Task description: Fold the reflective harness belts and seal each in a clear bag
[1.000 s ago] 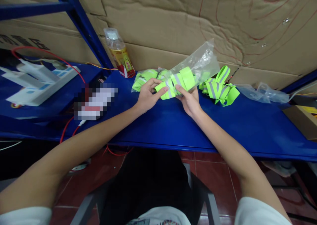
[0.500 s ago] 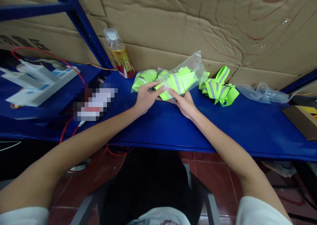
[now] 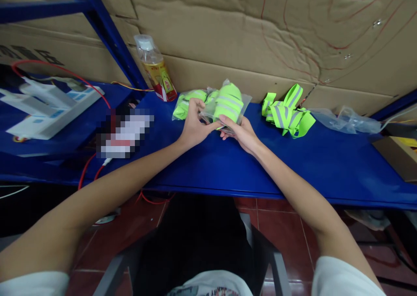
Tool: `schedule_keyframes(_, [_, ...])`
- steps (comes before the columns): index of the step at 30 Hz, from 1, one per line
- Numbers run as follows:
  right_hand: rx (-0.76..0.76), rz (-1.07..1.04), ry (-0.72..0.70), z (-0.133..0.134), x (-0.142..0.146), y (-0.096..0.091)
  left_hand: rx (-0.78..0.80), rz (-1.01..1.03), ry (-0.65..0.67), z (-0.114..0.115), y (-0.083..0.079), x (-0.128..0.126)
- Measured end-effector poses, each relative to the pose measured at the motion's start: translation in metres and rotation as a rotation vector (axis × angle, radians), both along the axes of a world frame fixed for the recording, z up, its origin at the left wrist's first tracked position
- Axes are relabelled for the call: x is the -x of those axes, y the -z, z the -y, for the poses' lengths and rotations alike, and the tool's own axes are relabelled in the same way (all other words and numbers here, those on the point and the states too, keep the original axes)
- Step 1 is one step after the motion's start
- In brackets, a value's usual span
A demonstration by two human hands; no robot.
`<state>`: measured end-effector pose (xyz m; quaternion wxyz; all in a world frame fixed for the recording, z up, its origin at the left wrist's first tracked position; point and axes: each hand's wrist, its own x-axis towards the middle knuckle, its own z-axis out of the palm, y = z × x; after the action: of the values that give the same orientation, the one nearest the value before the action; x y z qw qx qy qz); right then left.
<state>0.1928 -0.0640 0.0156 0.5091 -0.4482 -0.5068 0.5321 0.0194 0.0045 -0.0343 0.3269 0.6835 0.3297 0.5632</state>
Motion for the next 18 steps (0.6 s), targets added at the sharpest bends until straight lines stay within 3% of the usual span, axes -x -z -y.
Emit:
schedule_keyframes(7, [-0.024,0.119,-0.038,-0.006,-0.011,0.002,-0.099,-0.161,0.208,-0.004,-0.008,0.008])
schedule_keyframes(12, [-0.022,0.225,0.18,-0.019,-0.026,0.018,0.009,-0.246,0.303,-0.015,-0.001,0.013])
schedule_keyframes(18, [-0.453,0.701,0.073,-0.013,-0.037,0.015,-0.044,-0.181,0.246,-0.017,0.002,0.013])
